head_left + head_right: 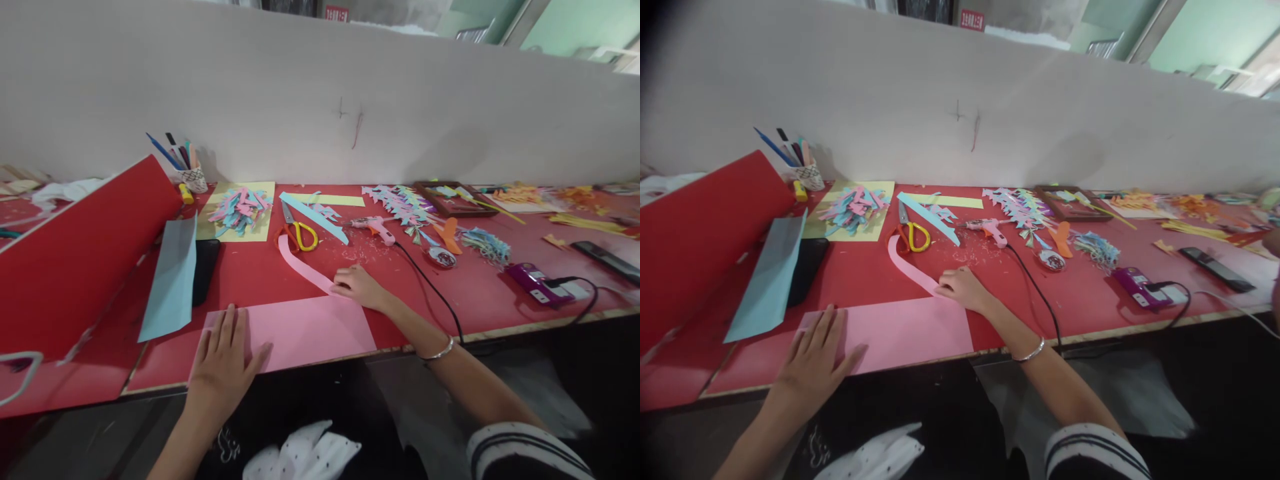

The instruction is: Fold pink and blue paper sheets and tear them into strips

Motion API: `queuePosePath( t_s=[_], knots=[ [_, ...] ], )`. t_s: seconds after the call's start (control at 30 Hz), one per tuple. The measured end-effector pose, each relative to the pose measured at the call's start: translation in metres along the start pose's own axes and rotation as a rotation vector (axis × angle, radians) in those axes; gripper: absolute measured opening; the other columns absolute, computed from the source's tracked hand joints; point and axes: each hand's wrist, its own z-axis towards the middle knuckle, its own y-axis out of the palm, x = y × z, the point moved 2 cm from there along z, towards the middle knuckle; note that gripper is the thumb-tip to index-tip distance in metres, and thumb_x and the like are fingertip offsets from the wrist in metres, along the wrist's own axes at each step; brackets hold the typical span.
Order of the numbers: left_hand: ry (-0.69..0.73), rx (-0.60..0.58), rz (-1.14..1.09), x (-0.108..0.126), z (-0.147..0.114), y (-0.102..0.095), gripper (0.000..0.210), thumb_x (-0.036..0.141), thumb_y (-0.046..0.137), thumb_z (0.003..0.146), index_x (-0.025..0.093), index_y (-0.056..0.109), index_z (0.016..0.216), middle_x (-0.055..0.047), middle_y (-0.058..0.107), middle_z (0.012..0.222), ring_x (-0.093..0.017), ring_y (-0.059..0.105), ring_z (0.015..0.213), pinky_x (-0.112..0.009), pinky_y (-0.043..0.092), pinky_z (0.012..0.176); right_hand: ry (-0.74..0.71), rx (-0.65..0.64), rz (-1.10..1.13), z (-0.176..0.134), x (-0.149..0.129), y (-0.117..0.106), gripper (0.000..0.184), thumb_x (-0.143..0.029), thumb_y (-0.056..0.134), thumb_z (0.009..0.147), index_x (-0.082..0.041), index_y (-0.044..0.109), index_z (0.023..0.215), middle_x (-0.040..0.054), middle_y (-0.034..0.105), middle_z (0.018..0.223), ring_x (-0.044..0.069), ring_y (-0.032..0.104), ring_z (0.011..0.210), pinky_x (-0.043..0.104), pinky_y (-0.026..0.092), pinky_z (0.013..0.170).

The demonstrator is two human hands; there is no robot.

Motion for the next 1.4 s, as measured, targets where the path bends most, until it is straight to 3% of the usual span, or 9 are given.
queuePosePath(
  t_s=[0.13,0.27,0.43,0.63,1.0,1.27,1.4],
  knots=[
    [0.056,-0.068,-0.029,-0.002,-0.001,-0.001,0.059,0.048,0.024,0.083,0.006,0.047,0.118,-0.022,0.046,0.124,-0.033,0.041,0.116,-0.047,0.035,0.091,0.01,-0.006,-0.026,0.005,0.006,-0.002,0.022,-0.023,0.046,0.082,-0.014,0.051,0.063,-0.0006,0.051,0.067,0.01,0.046,0.066,0.024,0.025,0.066],
    [-0.012,0.005,-0.005,0.0,-0.002,0.002,0.058,0.048,0.022,0.083,0.008,0.049,0.116,-0.021,0.049,0.121,-0.031,0.041,0.116,-0.047,0.035,0.092,0.008,0.047,-0.029,0.005,0.008,-0.006,0.024,-0.023,0.046,0.081,-0.014,0.048,0.059,-0.0011,0.049,0.063,0.01,0.044,0.063,0.023,0.025,0.062],
    [0.011,0.029,-0.008,0.002,-0.001,0.004,0.06,0.049,0.022,0.083,0.006,0.047,0.117,-0.022,0.05,0.12,-0.032,0.043,0.115,-0.047,0.036,0.091,-0.01,0.133,0.032,-0.008,0.003,-0.01,0.023,-0.031,0.051,0.077,-0.015,0.048,0.06,-0.0021,0.047,0.062,0.009,0.042,0.06,0.023,0.026,0.061],
    [0.02,0.087,0.008,-0.001,-0.003,0.006,0.064,0.05,0.021,0.082,0.003,0.043,0.12,-0.024,0.046,0.123,-0.031,0.043,0.115,-0.046,0.035,0.09,-0.064,0.11,0.068,-0.017,0.008,-0.009,0.027,-0.026,0.046,0.08,-0.015,0.045,0.056,-0.002,0.042,0.059,0.009,0.04,0.057,0.022,0.026,0.057],
    [0.048,0.131,0.005,-0.001,-0.004,0.008,0.061,0.048,0.023,0.083,0.004,0.041,0.122,-0.024,0.047,0.122,-0.032,0.044,0.113,-0.046,0.036,0.089,-0.091,0.157,0.105,-0.015,0.019,-0.001,0.038,-0.032,0.04,0.084,-0.014,0.043,0.051,-0.0018,0.039,0.06,0.008,0.039,0.056,0.022,0.027,0.058],
    [0.032,0.119,-0.032,-0.003,-0.006,0.011,0.058,0.047,0.025,0.083,0.006,0.044,0.12,-0.023,0.047,0.123,-0.032,0.042,0.115,-0.048,0.034,0.09,0.018,0.178,0.093,-0.011,0.03,-0.009,0.038,-0.03,0.042,0.083,-0.016,0.034,0.048,-0.0033,0.034,0.057,0.008,0.036,0.053,0.021,0.025,0.053],
    [0.051,0.125,-0.034,-0.006,-0.007,0.009,0.057,0.047,0.026,0.082,0.007,0.045,0.119,-0.022,0.049,0.121,-0.032,0.042,0.115,-0.048,0.035,0.09,0.075,0.168,0.074,-0.013,0.029,-0.015,0.031,-0.025,0.042,0.082,-0.016,0.041,0.052,-0.0009,0.043,0.059,0.01,0.041,0.055,0.021,0.028,0.054]
  ],
)
